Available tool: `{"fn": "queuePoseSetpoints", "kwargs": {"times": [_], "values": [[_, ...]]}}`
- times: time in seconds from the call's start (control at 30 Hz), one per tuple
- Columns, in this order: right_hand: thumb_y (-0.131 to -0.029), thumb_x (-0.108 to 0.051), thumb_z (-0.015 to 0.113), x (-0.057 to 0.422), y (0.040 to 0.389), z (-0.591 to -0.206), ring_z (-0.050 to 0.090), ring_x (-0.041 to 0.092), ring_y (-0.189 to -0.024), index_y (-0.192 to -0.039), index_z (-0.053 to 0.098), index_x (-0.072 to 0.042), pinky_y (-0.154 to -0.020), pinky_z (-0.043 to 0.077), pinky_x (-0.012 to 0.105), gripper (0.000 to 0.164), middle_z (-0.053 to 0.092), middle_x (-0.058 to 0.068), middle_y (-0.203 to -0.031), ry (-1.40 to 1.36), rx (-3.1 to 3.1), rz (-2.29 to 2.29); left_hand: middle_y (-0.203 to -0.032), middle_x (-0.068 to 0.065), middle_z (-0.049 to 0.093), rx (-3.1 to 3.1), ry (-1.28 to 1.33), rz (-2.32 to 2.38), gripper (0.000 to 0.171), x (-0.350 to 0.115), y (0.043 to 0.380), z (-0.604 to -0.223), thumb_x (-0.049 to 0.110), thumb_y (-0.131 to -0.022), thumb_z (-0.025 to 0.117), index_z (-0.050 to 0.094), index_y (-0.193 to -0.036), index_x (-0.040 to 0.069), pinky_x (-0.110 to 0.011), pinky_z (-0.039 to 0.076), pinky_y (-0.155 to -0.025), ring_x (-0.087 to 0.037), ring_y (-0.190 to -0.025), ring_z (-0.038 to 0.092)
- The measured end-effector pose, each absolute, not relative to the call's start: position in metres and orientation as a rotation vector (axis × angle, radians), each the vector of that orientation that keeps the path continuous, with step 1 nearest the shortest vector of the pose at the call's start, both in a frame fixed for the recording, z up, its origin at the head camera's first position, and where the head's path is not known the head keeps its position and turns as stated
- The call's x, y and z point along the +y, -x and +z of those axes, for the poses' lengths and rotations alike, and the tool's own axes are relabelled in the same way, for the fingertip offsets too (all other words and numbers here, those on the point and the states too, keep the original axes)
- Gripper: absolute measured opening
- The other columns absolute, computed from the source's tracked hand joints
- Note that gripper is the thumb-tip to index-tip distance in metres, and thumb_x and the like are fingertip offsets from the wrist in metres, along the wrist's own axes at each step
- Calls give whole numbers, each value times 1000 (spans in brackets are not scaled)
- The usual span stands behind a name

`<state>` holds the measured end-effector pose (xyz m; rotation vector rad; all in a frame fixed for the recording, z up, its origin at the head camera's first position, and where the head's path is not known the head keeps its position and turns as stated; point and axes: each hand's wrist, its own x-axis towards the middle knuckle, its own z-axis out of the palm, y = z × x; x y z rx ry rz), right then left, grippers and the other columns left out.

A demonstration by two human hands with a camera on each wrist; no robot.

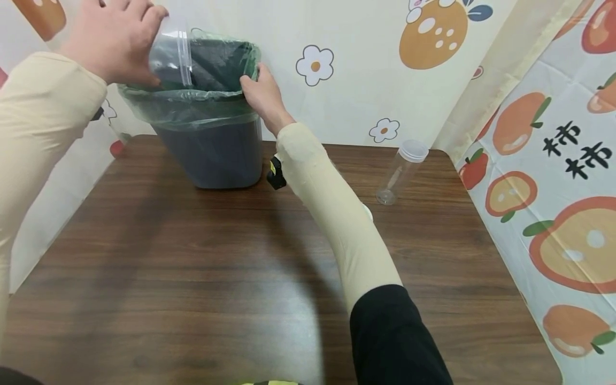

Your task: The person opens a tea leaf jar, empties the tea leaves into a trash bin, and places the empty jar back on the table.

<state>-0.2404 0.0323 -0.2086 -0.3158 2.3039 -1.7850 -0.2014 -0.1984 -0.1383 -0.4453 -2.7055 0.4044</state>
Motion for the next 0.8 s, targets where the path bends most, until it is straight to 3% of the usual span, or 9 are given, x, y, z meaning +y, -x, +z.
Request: {"fn": "queuePoseSetpoints", "kwargs": {"times": [0.17, 0.33, 0.6, 0.8], "values": [[-101, -24, 40, 32, 240, -209, 25, 1, -135, -153, 17, -21, -104, 28, 20, 57, 22, -10, -153, 320, 2296, -1786, -128, -34, 38, -2718, 429, 353, 98, -198, 199, -138, 20, -59, 81, 28, -136, -8, -68, 21, -99, -51, -117, 34], [-101, -25, 39, 31, 239, -208, 25, 1, -135, -153, 16, -21, -104, 28, 20, 57, 22, -10, -153, 316, 2301, -1770, -132, -35, 38, -2702, 401, 245, 113, -200, 199, -132, 17, -57, 83, 17, -147, -3, -63, 22, -103, -53, -114, 36], [-101, -24, 39, 31, 240, -206, 24, 0, -135, -153, 17, -21, -104, 28, 20, 57, 22, -10, -153, 312, 2288, -1791, -136, -33, 35, -2720, 384, 318, 105, -201, 199, -140, 22, -60, 83, 24, -142, -6, -66, 18, -103, -51, -124, 33], [-100, -23, 39, 30, 241, -207, 25, 0, -134, -153, 18, -21, -103, 28, 20, 57, 23, -10, -153, 302, 2299, -1797, -127, -34, 39, -2690, 451, 363, 97, -197, 202, -139, 17, -58, 82, 29, -136, -8, -67, 23, -98, -51, -117, 36]]}}
